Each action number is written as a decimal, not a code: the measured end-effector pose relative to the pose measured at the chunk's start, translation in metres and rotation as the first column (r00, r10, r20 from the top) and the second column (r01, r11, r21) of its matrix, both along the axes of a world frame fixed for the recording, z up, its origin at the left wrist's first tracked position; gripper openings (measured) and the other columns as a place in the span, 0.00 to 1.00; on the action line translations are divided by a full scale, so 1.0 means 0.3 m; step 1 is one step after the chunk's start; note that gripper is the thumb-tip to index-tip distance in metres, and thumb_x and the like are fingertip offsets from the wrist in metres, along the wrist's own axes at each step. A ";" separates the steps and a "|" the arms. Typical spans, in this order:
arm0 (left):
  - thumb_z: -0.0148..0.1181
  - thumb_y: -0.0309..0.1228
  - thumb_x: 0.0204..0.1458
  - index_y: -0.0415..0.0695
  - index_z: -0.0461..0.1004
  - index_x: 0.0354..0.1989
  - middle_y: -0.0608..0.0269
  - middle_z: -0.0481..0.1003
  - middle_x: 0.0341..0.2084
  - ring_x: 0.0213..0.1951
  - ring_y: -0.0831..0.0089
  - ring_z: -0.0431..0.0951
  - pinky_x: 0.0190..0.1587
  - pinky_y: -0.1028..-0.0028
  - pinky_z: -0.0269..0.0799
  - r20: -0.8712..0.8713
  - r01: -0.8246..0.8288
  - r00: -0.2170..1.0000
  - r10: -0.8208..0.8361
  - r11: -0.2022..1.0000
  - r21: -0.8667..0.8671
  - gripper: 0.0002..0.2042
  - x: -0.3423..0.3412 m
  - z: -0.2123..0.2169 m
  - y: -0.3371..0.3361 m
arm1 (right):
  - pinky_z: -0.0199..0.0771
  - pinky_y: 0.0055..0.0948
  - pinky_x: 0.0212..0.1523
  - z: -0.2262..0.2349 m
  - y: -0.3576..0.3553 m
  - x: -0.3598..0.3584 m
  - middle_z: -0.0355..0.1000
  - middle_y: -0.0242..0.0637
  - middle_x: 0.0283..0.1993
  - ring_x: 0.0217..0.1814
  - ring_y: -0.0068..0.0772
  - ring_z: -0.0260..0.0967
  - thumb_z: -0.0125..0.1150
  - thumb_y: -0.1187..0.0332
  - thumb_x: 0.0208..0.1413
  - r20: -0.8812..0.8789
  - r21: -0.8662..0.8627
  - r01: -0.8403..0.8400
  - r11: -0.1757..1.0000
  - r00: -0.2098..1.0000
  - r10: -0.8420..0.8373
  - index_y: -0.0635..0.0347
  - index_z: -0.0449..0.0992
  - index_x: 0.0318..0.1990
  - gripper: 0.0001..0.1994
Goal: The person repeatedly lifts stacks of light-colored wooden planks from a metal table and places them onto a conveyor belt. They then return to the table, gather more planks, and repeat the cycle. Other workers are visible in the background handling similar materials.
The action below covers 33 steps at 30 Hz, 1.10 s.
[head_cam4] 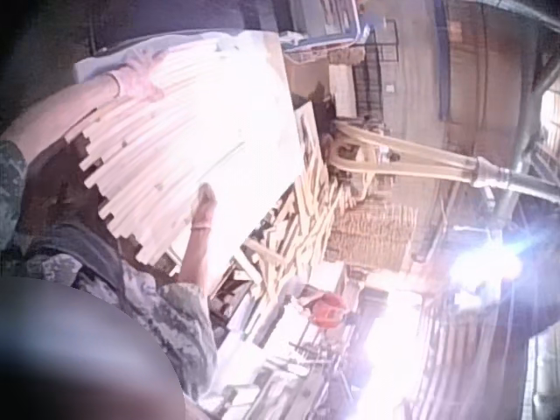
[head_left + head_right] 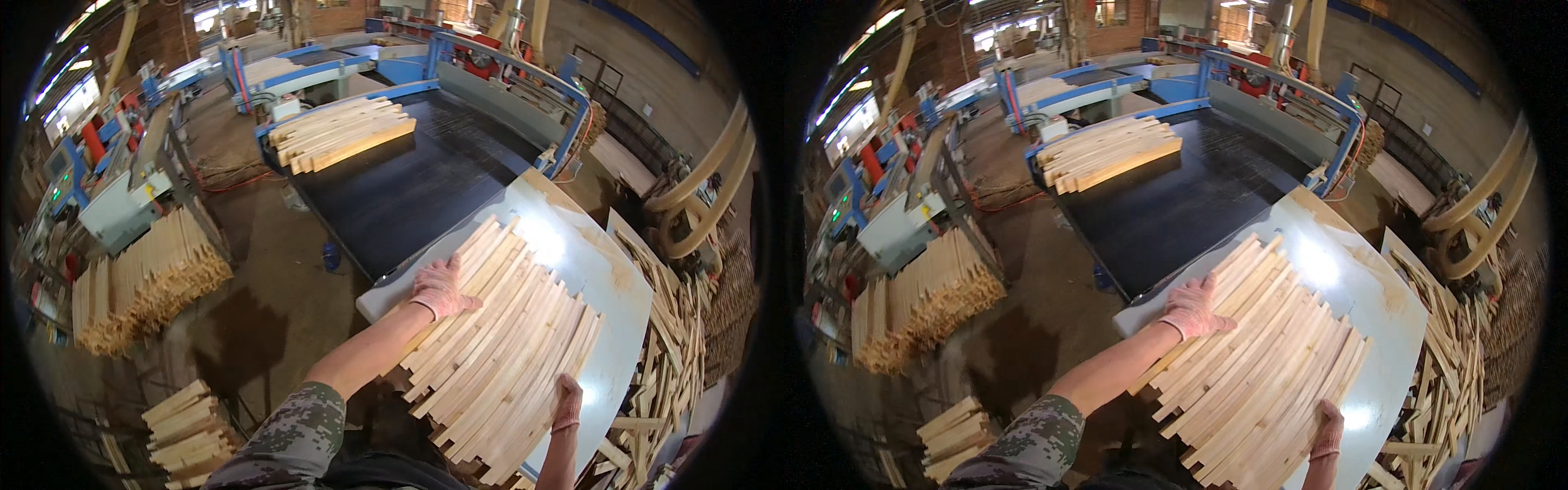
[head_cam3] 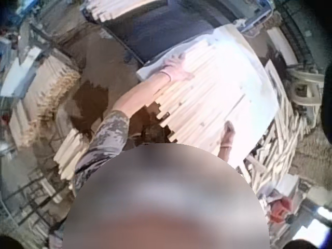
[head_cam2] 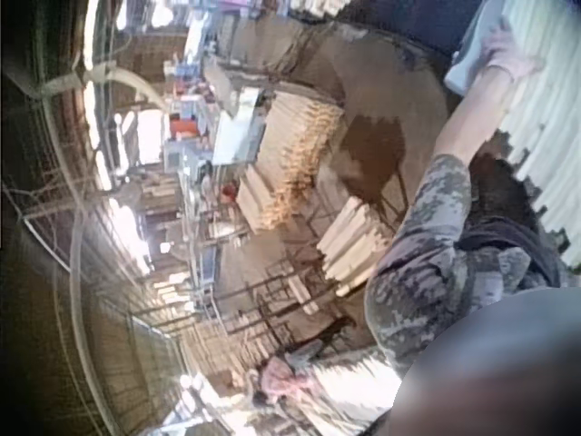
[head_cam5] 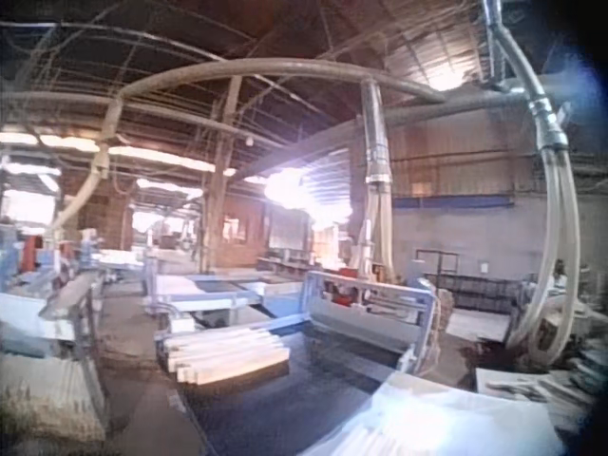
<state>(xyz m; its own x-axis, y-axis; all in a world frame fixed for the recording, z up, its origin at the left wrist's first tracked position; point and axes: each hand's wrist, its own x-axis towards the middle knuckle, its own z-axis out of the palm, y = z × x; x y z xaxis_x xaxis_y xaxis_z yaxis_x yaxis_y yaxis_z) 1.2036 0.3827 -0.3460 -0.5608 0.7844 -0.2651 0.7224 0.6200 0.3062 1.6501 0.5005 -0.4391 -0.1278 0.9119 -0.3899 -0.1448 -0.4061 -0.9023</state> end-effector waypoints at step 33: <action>0.46 0.75 0.59 0.47 0.43 0.84 0.46 0.43 0.83 0.83 0.47 0.40 0.81 0.44 0.30 -0.325 0.124 0.938 -0.122 0.992 -0.015 0.55 -1.814 -0.146 0.364 | 0.86 0.46 0.52 0.137 0.207 -1.914 0.79 0.42 0.53 0.54 0.39 0.79 0.68 0.67 0.63 -0.135 -0.125 -0.068 0.990 0.990 0.051 0.61 0.68 0.68 0.27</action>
<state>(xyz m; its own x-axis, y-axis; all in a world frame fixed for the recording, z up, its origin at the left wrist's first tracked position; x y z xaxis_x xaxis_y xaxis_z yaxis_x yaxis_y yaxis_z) 0.6595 0.4918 -0.3898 -0.5148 0.8535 -0.0806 0.8535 0.5191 0.0456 1.0761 0.5625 -0.3979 -0.2381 0.8443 -0.4801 -0.2307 -0.5294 -0.8164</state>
